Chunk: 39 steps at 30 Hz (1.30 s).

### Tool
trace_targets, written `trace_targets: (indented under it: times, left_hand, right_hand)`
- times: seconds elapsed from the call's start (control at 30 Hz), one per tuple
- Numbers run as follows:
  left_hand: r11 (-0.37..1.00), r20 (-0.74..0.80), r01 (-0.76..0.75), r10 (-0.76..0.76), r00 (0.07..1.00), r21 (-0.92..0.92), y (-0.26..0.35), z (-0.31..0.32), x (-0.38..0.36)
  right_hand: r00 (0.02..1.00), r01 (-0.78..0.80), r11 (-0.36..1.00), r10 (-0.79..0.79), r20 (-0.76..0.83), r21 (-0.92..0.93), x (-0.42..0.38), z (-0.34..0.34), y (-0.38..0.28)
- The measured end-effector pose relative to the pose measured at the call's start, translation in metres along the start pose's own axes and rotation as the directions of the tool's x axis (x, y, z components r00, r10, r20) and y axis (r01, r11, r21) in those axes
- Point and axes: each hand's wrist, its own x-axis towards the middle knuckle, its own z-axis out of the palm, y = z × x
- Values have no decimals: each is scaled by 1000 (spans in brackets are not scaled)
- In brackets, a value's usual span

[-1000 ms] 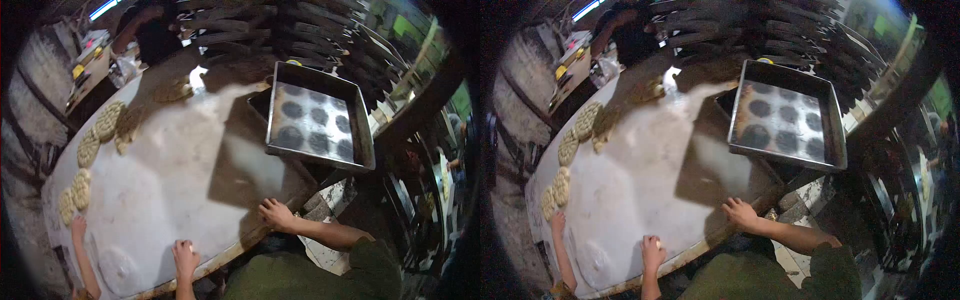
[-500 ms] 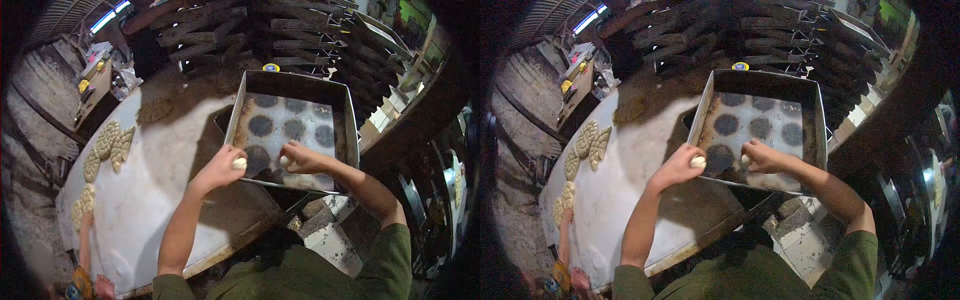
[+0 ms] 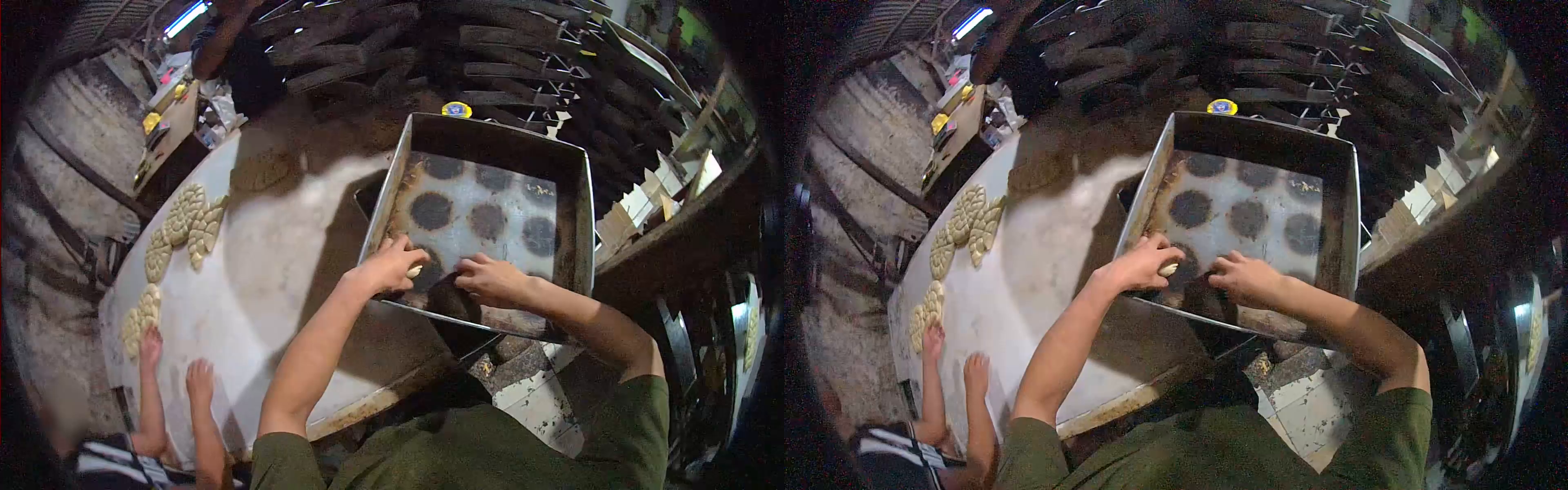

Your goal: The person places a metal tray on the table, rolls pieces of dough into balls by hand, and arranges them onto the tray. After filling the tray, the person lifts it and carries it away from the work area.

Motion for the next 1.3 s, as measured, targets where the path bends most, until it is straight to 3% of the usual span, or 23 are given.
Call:
trace_targets:
  times: [0.17,0.23,0.33,0.4,0.53,0.6,0.63,0.67,0.7,0.73,0.77,0.83,0.9,0.97,1.03,1.13,1.23,1.3]
  left_hand:
    - [990,-99,-39,25,995,-133,-12,-8,-3]
    - [996,48,11,-7,999,-86,-17,-3,7]
    - [996,-22,-79,78,997,-32,-8,-1,8]
    - [979,-110,-203,198,974,-32,-13,6,7]
    - [972,-27,-185,191,981,143,-7,8,8]
    - [991,29,-132,132,991,-1,-3,-1,9]
    - [991,23,-132,132,991,4,-1,-7,4]
    - [930,-124,-212,182,975,-301,6,-19,-9]
    - [767,-278,-314,184,943,-559,15,-30,-26]
    - [493,-215,-237,101,971,-837,25,-40,-48]
    - [499,-224,-242,98,970,-832,30,-41,-66]
    - [51,-363,-374,144,920,-926,37,-31,-102]
    - [-59,-364,-360,106,925,-931,46,-15,-137]
    - [0,-400,-400,9,916,-917,52,2,-163]
    - [6,-389,-389,-75,918,-921,54,17,-190]
    - [66,-453,-448,-160,877,-891,41,44,-230]
    - [24,-473,-483,-250,845,-875,45,61,-276]
    - [-43,-468,-502,-296,832,-864,41,69,-301]
  right_hand:
    - [998,-57,998,58,12,-28,-5,-10,-11]
    - [997,-79,997,79,9,-26,-1,-12,-12]
    - [997,-44,998,46,59,-36,1,-2,-3]
    - [999,-39,997,39,5,-62,-1,-3,-7]
    - [999,22,991,-18,30,-130,-4,5,4]
    - [986,37,993,-54,-158,-114,-1,-16,-11]
    - [985,37,992,-57,-162,-122,1,-31,-19]
    - [959,2,993,31,-282,118,4,-51,-26]
    - [917,1,936,139,-373,352,6,-69,-34]
    - [900,30,884,179,-398,466,8,-81,-41]
    - [899,38,888,171,-404,459,9,-90,-52]
    - [886,197,743,143,-440,639,13,-106,-83]
    - [925,136,768,129,-359,626,17,-118,-119]
    - [904,154,754,153,-399,638,28,-109,-154]
    - [889,226,798,66,-454,559,43,-89,-180]
    - [897,214,739,110,-428,638,56,-73,-223]
    - [888,169,707,192,-417,687,71,-59,-267]
    - [767,285,813,124,-630,507,84,-50,-297]
